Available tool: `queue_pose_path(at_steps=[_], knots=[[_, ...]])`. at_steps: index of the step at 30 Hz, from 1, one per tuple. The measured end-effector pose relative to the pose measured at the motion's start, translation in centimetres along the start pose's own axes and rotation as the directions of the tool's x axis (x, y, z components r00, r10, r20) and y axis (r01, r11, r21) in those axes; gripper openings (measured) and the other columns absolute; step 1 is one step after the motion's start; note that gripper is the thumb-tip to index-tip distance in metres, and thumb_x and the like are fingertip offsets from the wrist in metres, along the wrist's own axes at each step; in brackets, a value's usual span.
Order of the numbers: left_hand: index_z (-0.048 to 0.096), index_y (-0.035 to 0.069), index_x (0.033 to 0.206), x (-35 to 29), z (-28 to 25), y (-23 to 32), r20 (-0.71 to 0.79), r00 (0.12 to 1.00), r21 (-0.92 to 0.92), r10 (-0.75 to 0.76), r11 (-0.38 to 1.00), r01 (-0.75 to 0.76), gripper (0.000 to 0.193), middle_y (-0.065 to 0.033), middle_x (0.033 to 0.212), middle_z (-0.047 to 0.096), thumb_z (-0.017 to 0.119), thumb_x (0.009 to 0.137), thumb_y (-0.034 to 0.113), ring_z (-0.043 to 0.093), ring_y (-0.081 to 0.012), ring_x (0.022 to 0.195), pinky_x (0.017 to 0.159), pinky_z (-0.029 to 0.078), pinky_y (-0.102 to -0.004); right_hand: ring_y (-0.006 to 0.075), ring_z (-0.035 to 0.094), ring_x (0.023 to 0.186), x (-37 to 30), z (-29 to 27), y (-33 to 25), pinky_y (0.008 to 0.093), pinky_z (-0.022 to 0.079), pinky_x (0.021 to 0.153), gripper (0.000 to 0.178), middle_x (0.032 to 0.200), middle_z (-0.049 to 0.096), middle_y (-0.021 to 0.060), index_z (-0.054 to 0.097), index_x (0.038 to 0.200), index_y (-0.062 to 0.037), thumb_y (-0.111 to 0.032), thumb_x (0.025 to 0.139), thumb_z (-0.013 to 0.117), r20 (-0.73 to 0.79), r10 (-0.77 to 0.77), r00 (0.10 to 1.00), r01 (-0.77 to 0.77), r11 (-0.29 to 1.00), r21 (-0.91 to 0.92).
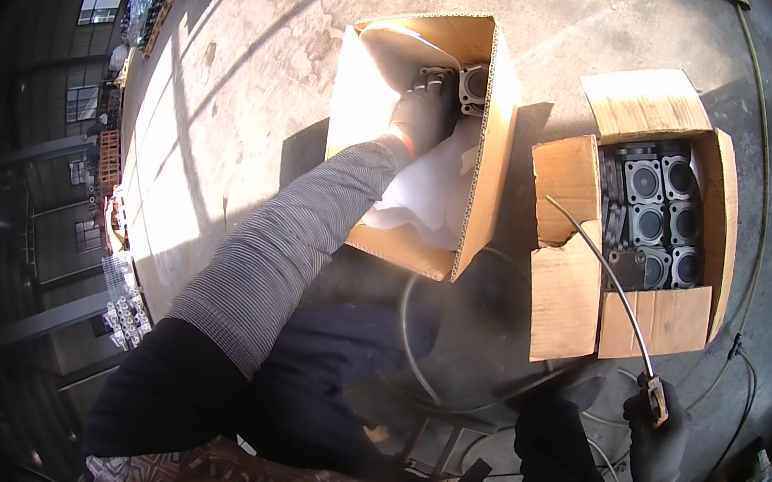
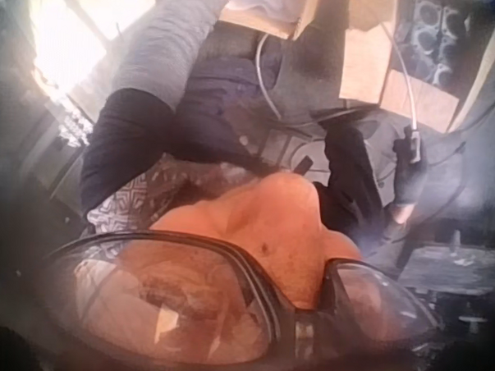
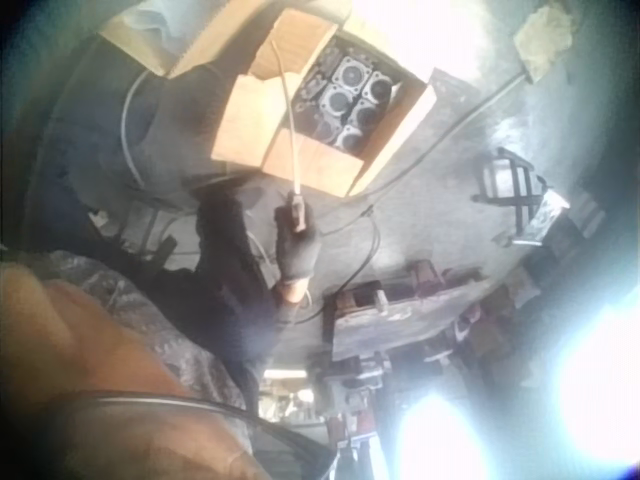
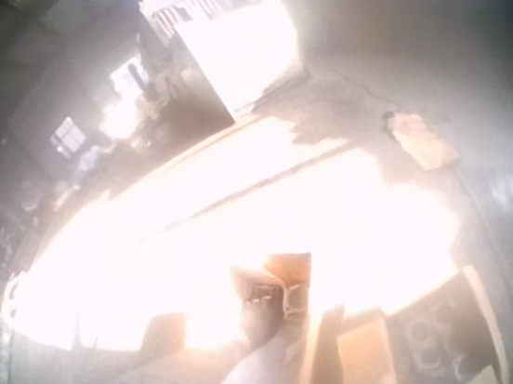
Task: The person sits on the floor and uses a handheld air nozzle to blow air onto metal parts taken from a cardboard box. They repeatedly pick up each part, direct the nozzle at it, and place it into a second box lined with white paper.
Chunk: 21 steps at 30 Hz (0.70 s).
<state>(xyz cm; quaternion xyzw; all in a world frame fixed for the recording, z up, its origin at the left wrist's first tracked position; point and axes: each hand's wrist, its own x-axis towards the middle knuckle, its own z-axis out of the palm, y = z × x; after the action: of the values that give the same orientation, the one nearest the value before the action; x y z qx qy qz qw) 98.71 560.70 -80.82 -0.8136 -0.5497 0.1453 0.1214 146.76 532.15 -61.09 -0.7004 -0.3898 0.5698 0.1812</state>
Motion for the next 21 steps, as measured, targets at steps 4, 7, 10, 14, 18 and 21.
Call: queue_pose_path(at_steps=[4,7,10,14,18,21], knots=[[0.056,0.003,0.132,0.7,-0.5,-0.5,0.042,0.992,-0.202,-0.115,0.972,0.121,0.038,-0.0226,0.126,0.062,0.056,0.098,0.021,0.070,-0.0359,0.111,0.085,0.062,-0.0448,0.0060,0.051,0.064,-0.1,0.0,0.2,0.0242,0.042,0.058,0.025,0.075,0.059,-0.0022,0.066,0.117,0.0020,0.002,0.092,0.060,-0.021,0.009,1.000,-0.010,0.999,-0.043],[0.050,0.004,0.136,1.2,-0.5,-0.9,0.235,0.969,-0.268,-0.073,0.954,0.137,0.042,-0.0227,0.127,0.062,0.056,0.098,0.021,0.072,-0.0356,0.108,0.083,0.062,-0.0451,0.0058,0.051,0.064,-0.2,-0.1,0.2,0.0240,0.042,0.058,0.024,0.075,0.060,-0.0022,0.066,0.116,0.0019,0.002,0.093,0.060,-0.016,0.035,0.999,-0.036,0.998,-0.043],[0.053,0.007,0.135,1.2,-0.3,-0.9,0.137,0.984,-0.305,-0.118,0.940,0.155,0.039,-0.0195,0.128,0.062,0.055,0.098,0.020,0.070,-0.0358,0.109,0.084,0.061,-0.0457,0.0060,0.052,0.064,-0.2,-0.2,0.2,0.0242,0.042,0.058,0.023,0.075,0.060,-0.0015,0.066,0.115,0.0018,0.001,0.093,0.061,-0.012,0.035,0.999,-0.036,0.998,-0.048],[0.048,0.005,0.139,1.2,-1.1,-0.7,0.066,0.996,-0.230,-0.056,0.971,0.069,0.044,-0.0235,0.133,0.061,0.056,0.098,0.020,0.069,-0.0374,0.114,0.094,0.056,-0.0473,0.0066,0.053,0.064,-0.2,-0.2,0.3,0.0249,0.043,0.058,0.023,0.075,0.061,-0.0001,0.067,0.116,0.0017,-0.001,0.094,0.061,-0.005,-0.001,1.000,0.001,0.998,-0.068],[0.056,0.005,0.135,2.0,-3.5,-1.4,0.273,0.962,-0.301,0.007,0.950,0.078,0.044,-0.0206,0.131,0.064,0.061,0.094,0.019,0.068,-0.0349,0.115,0.095,0.054,-0.0456,0.0071,0.053,0.063,-0.3,-0.2,0.8,0.0254,0.043,0.058,0.023,0.074,0.062,0.0005,0.067,0.116,0.0019,-0.002,0.094,0.062,-0.015,0.013,1.000,-0.014,0.998,-0.065],[0.066,0.005,0.126,3.3,-4.8,-2.8,0.442,0.889,-0.324,0.117,0.945,0.037,0.041,-0.0181,0.131,0.066,0.067,0.087,0.017,0.069,-0.0318,0.115,0.088,0.058,-0.0436,0.0074,0.054,0.063,-0.3,-0.1,1.2,0.0254,0.043,0.059,0.023,0.074,0.062,0.0005,0.068,0.116,0.0024,-0.002,0.094,0.063,-0.015,-0.038,0.999,0.038,0.999,0.001]])
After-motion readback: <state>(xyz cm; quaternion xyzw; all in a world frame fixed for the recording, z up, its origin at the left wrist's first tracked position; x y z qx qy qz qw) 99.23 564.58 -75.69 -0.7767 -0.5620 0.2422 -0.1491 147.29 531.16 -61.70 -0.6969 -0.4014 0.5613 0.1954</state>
